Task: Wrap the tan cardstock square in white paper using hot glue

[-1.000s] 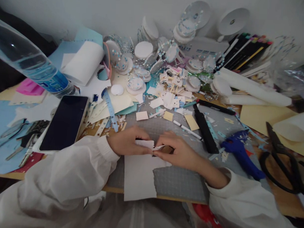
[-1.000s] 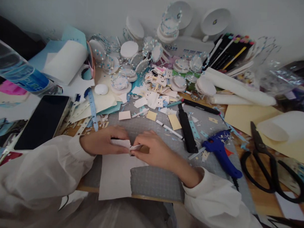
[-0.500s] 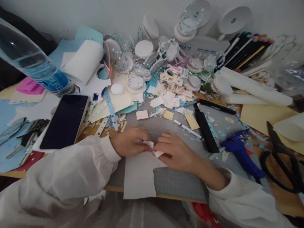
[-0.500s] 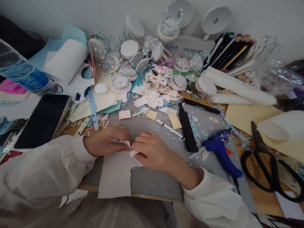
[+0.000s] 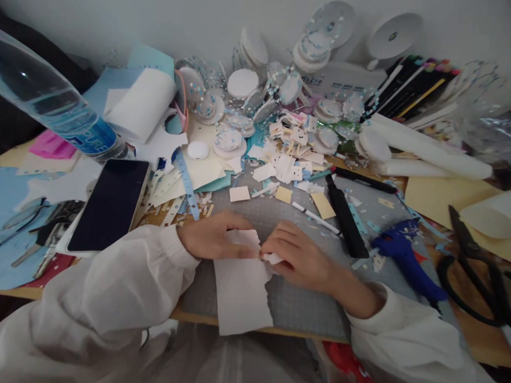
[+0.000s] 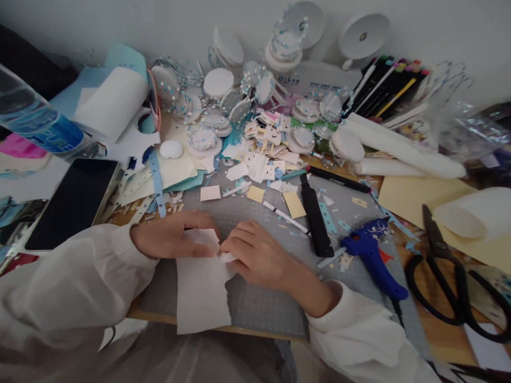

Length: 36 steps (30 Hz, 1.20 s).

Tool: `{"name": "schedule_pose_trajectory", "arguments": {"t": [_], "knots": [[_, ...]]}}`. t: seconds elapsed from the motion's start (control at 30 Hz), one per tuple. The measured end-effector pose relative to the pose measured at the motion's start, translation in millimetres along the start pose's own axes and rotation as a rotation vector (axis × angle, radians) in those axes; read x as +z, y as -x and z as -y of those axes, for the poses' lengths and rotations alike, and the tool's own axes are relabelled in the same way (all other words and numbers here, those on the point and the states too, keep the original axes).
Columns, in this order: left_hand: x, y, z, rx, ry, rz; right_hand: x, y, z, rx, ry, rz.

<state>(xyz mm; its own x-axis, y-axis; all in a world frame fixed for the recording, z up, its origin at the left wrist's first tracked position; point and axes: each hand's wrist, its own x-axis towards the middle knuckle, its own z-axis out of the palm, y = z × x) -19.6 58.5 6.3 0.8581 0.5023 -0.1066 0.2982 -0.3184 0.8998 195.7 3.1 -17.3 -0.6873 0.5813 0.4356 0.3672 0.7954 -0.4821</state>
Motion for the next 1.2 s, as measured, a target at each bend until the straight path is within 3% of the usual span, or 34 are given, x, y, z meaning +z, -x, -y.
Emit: {"name": "schedule_pose_trajectory", "arguments": {"t": [0.13,0.37,0.6,0.77,1.0,1.2], "knots": [[1.0,-0.7,-1.6,-0.026,-0.01,-0.022,0.1,0.3,1.3,0.08,-0.102,0.002],[4.4,-2.5,6.4,0.051,0.106,-0.026,-0.1,-1.8,5.4,0.124,-0.134,-0.008],[1.7,-4.1,-1.8,0.056,0.225,0.009,1.5,-0.6,10.9,0.004,0.003,-0.042],[-2.9,-1.1,-3.8,-0.034,0.386,0.008,-0.8,2.9,15.0,-0.062,-0.005,-0.133],[-12.1,2.9,0.4,-0.149,0.53,-0.006,-8.9,0.8,13.3,0.135,-0.149,-0.284],[0.1,-1.1,-6.8,-0.118,0.58,-0.011,-6.6,-2.0,13.4,0.194,-0.196,-0.286]]}}
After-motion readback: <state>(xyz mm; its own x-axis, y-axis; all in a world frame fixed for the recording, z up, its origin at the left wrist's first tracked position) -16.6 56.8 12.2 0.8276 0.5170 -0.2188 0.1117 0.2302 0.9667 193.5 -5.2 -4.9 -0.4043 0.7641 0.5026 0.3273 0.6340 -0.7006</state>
